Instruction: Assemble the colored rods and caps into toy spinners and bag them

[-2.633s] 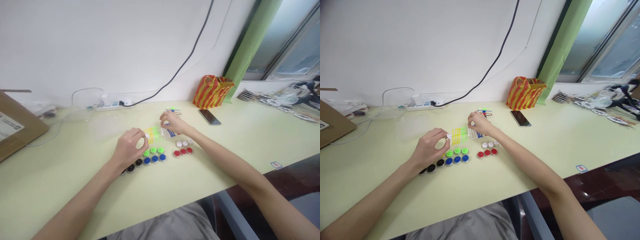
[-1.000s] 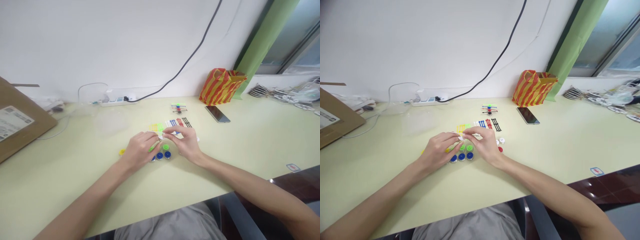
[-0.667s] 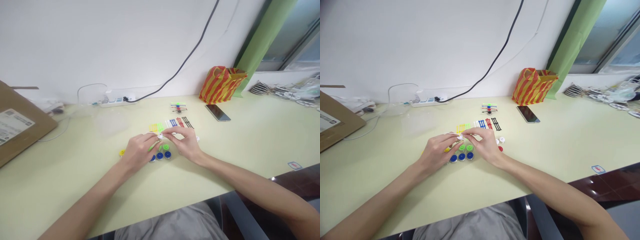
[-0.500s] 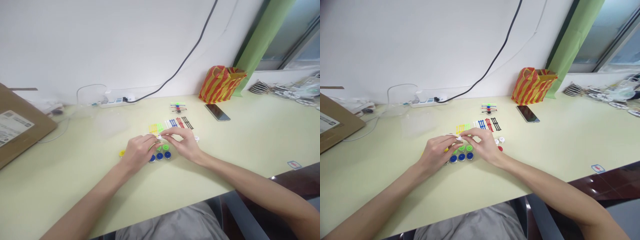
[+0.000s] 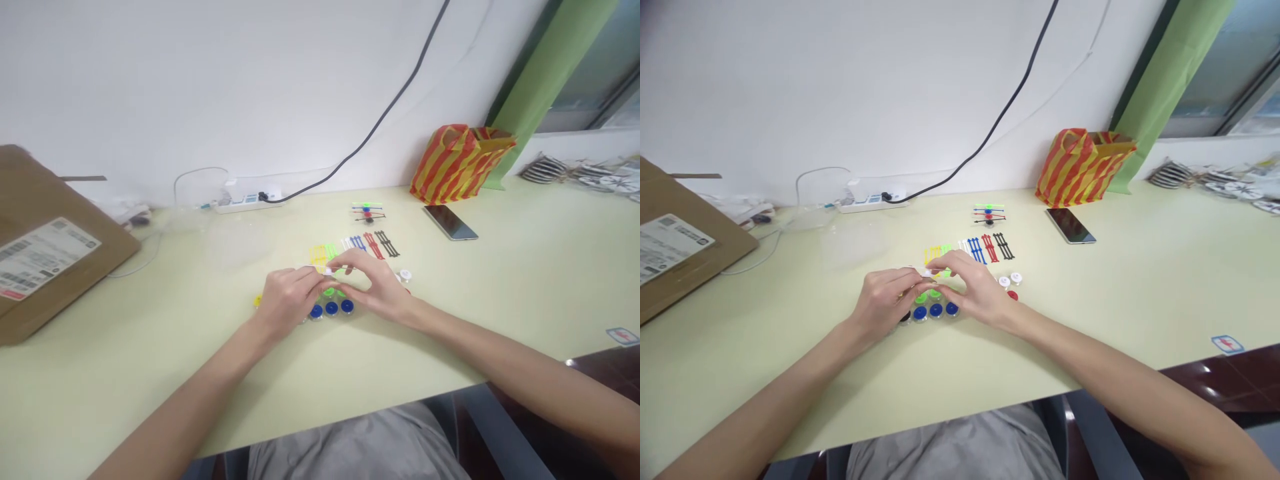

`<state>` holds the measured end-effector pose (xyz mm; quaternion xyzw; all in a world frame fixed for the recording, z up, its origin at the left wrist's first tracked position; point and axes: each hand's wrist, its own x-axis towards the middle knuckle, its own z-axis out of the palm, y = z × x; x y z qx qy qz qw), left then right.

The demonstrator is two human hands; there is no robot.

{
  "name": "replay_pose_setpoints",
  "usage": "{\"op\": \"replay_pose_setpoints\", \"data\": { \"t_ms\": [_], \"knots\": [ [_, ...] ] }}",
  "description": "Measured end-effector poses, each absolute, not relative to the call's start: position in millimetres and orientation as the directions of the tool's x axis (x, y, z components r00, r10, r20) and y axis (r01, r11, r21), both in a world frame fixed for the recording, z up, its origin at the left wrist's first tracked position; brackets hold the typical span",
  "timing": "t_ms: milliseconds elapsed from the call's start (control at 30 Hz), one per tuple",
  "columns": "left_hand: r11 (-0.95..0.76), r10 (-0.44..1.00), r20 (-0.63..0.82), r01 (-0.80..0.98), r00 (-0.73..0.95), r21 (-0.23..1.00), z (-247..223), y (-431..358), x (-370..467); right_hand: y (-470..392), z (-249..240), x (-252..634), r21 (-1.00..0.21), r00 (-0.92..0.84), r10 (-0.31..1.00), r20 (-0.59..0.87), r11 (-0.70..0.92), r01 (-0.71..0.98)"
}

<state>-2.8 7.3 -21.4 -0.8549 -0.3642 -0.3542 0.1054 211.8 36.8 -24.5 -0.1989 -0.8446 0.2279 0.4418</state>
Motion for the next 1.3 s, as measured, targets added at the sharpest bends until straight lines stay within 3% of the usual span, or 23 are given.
{"op": "replay_pose_setpoints", "data": {
  "t_ms": [833, 1067, 1300],
  "knots": [
    [-0.718, 0.575, 0.631, 0.690, 0.521, 0.084, -16, 5, 0, 26, -15, 213, -0.570, -0.470, 0.569, 0.675, 0.806, 0.157],
    [-0.755, 0.587, 0.673, 0.604, 0.449, 0.255, -20, 5, 3, 24, -9, 213, -0.625, -0.464, 0.620, 0.633, 0.763, 0.166],
    [-0.691, 0.690, 0.649, 0.561, 0.320, 0.457, -18, 6, 6, 27, -12, 213, -0.696, -0.433, 0.679, 0.593, 0.703, 0.148]
  ]
}}
